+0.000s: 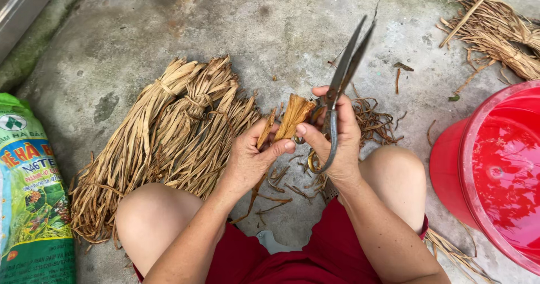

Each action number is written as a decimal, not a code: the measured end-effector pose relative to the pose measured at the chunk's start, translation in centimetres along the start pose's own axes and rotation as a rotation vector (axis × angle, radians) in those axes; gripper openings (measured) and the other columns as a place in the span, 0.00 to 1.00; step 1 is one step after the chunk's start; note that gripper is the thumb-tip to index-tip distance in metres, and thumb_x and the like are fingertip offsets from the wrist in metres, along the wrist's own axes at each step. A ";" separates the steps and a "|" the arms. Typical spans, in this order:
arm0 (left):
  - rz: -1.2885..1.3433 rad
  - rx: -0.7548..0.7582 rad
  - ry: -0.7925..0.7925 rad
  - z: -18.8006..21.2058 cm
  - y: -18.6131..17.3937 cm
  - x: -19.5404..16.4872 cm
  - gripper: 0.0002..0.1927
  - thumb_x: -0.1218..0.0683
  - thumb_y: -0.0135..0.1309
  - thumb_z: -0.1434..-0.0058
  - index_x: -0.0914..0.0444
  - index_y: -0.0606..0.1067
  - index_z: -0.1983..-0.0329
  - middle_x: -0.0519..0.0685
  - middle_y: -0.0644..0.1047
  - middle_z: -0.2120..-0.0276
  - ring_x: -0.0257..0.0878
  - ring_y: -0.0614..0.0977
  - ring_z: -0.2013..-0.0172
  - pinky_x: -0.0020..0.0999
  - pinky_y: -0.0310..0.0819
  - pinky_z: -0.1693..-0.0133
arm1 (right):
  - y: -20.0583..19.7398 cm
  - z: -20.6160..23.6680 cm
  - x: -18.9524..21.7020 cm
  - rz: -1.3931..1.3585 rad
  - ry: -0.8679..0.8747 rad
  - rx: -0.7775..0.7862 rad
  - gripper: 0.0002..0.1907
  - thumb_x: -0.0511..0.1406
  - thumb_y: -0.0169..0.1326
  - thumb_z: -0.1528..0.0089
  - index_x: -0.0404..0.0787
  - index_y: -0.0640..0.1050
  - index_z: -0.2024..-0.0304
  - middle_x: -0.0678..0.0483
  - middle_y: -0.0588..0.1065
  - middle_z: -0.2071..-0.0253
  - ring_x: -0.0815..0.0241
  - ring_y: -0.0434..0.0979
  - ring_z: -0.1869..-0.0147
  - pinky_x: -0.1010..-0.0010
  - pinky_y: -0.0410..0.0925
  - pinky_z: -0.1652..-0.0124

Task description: The person sits on the ground with bundles of dried leaves and uses scissors to trim off dark, damaged ends and thin strips, letting the trimmed scraps fall into a pile beside them while sorting through the bundles one at a time.

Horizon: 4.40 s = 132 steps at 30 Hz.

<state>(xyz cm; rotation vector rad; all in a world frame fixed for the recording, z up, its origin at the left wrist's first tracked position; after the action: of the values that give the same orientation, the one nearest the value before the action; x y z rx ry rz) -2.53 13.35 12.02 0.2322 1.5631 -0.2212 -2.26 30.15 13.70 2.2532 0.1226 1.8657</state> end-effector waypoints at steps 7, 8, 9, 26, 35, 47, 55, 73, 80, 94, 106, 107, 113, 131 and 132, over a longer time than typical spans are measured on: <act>0.199 -0.196 -0.016 -0.4 -0.7 1.2 0.09 0.53 0.57 0.30 0.64 0.78 0.53 0.43 0.84 0.66 0.27 0.70 0.75 0.23 0.66 0.72 | -0.4 0.0 0.4 0.084 -0.082 -0.053 0.29 0.27 0.65 0.39 0.41 0.69 0.37 0.63 0.69 0.58 0.74 0.70 0.57 0.82 0.68 0.58; 0.113 -0.208 0.036 -0.4 -0.9 0.9 0.08 0.53 0.58 0.30 0.63 0.77 0.54 0.42 0.83 0.67 0.26 0.74 0.72 0.22 0.69 0.70 | -0.5 -0.1 0.2 0.084 -0.053 -0.060 0.29 0.27 0.65 0.39 0.42 0.69 0.38 0.63 0.70 0.59 0.75 0.70 0.58 0.82 0.68 0.59; 0.029 -0.220 0.086 -0.3 -1.0 0.5 0.08 0.54 0.60 0.30 0.62 0.76 0.55 0.42 0.83 0.68 0.26 0.77 0.70 0.22 0.72 0.67 | -0.6 -0.1 0.0 0.084 -0.022 -0.066 0.29 0.27 0.65 0.39 0.42 0.69 0.38 0.63 0.70 0.60 0.75 0.71 0.59 0.82 0.69 0.60; 0.165 -0.097 0.001 -0.4 -2.5 1.5 0.10 0.52 0.54 0.31 0.62 0.76 0.52 0.44 0.83 0.68 0.25 0.68 0.78 0.20 0.63 0.76 | 1.3 -0.1 -1.5 0.021 -0.024 0.155 0.30 0.33 0.64 0.36 0.40 0.66 0.35 0.53 0.75 0.52 0.64 0.77 0.50 0.71 0.73 0.49; 0.429 -0.040 -0.044 0.2 -3.5 0.8 0.13 0.50 0.52 0.29 0.63 0.75 0.49 0.43 0.79 0.71 0.23 0.63 0.80 0.20 0.53 0.78 | 2.8 1.0 -2.3 0.282 -0.079 0.374 0.45 0.46 0.69 0.42 0.36 0.63 0.31 0.48 0.74 0.39 0.58 0.75 0.37 0.64 0.68 0.36; 0.471 -0.038 -0.034 0.4 -2.5 1.4 0.16 0.50 0.53 0.28 0.63 0.72 0.43 0.44 0.79 0.71 0.24 0.66 0.78 0.20 0.56 0.76 | 2.6 1.7 -3.0 0.415 -0.197 0.197 0.39 0.47 0.71 0.48 0.38 0.73 0.39 0.59 0.74 0.63 0.70 0.74 0.59 0.78 0.70 0.59; 0.247 -0.116 0.139 0.5 -2.2 0.4 0.18 0.61 0.61 0.34 0.64 0.70 0.43 0.42 0.79 0.60 0.23 0.76 0.64 0.18 0.69 0.65 | 2.8 1.9 -4.1 0.123 -0.051 0.218 0.32 0.39 0.69 0.41 0.36 0.72 0.39 0.60 0.78 0.57 0.75 0.75 0.55 0.82 0.71 0.56; -0.068 -0.163 0.172 0.6 -2.6 0.5 0.12 0.59 0.60 0.33 0.63 0.72 0.49 0.42 0.75 0.68 0.27 0.77 0.67 0.24 0.74 0.61 | 3.8 0.4 -5.2 -0.014 0.323 0.302 0.25 0.27 0.59 0.41 0.40 0.69 0.43 0.55 0.79 0.50 0.69 0.81 0.48 0.75 0.76 0.62; -0.124 -0.177 0.205 0.4 -3.0 -0.3 0.21 0.55 0.51 0.30 0.63 0.69 0.35 0.43 0.78 0.63 0.29 0.79 0.63 0.27 0.77 0.56 | 4.2 1.7 -6.6 -0.013 0.239 0.284 0.27 0.25 0.63 0.41 0.38 0.71 0.40 0.56 0.75 0.52 0.69 0.74 0.50 0.76 0.71 0.54; 0.186 -0.228 0.070 0.6 -4.5 -0.2 0.16 0.53 0.57 0.34 0.64 0.79 0.46 0.43 0.84 0.55 0.30 0.85 0.57 0.25 0.81 0.55 | 4.5 2.4 -7.7 -0.187 0.457 0.318 0.33 0.29 0.64 0.43 0.41 0.67 0.36 0.50 0.78 0.62 0.63 0.75 0.63 0.70 0.71 0.63; 0.315 -0.242 0.033 0.3 -4.9 1.3 0.11 0.55 0.59 0.34 0.66 0.80 0.54 0.48 0.84 0.60 0.34 0.86 0.61 0.29 0.82 0.55 | 4.4 2.2 -4.8 0.232 0.000 0.343 0.34 0.40 0.66 0.39 0.39 0.67 0.34 0.53 0.76 0.45 0.64 0.73 0.46 0.69 0.70 0.43; 0.267 -0.248 0.039 0.3 -4.9 1.3 0.11 0.55 0.59 0.34 0.67 0.80 0.54 0.48 0.84 0.61 0.34 0.86 0.61 0.29 0.81 0.56 | 4.4 2.2 -4.6 0.284 -0.011 0.345 0.35 0.41 0.66 0.40 0.39 0.66 0.35 0.53 0.76 0.45 0.64 0.74 0.46 0.69 0.70 0.43; 0.129 -0.232 0.062 0.3 -4.3 1.2 0.11 0.54 0.60 0.34 0.67 0.81 0.54 0.48 0.84 0.63 0.32 0.85 0.61 0.27 0.80 0.57 | 4.0 2.3 -3.7 0.471 -0.055 0.258 0.38 0.43 0.69 0.43 0.40 0.67 0.36 0.53 0.78 0.48 0.64 0.76 0.50 0.69 0.72 0.48; -0.034 -0.234 0.005 0.4 -3.8 1.9 0.11 0.53 0.61 0.36 0.64 0.83 0.56 0.46 0.84 0.67 0.30 0.81 0.66 0.26 0.77 0.62 | 3.2 2.5 -5.2 0.193 0.053 0.117 0.25 0.35 0.68 0.42 0.37 0.76 0.43 0.60 0.79 0.60 0.76 0.72 0.64 0.83 0.68 0.65; -0.044 -0.236 0.046 0.4 -3.9 1.6 0.11 0.52 0.60 0.35 0.65 0.83 0.56 0.46 0.84 0.65 0.30 0.83 0.64 0.26 0.78 0.61 | 2.9 2.3 -5.2 0.214 0.081 0.087 0.25 0.35 0.68 0.43 0.37 0.77 0.45 0.59 0.78 0.63 0.75 0.71 0.68 0.82 0.67 0.70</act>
<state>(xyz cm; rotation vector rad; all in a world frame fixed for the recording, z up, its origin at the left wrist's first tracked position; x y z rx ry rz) -3.27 9.49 10.43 0.0176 1.6256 -0.0644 -1.25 26.03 8.95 2.3289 -0.0265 2.0986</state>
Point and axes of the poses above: each hand's wrist, its own z-axis away from the middle knuckle, its own y-axis out of the palm, x = y × z, the point moved 6 cm from there along -z, towards the middle knuckle
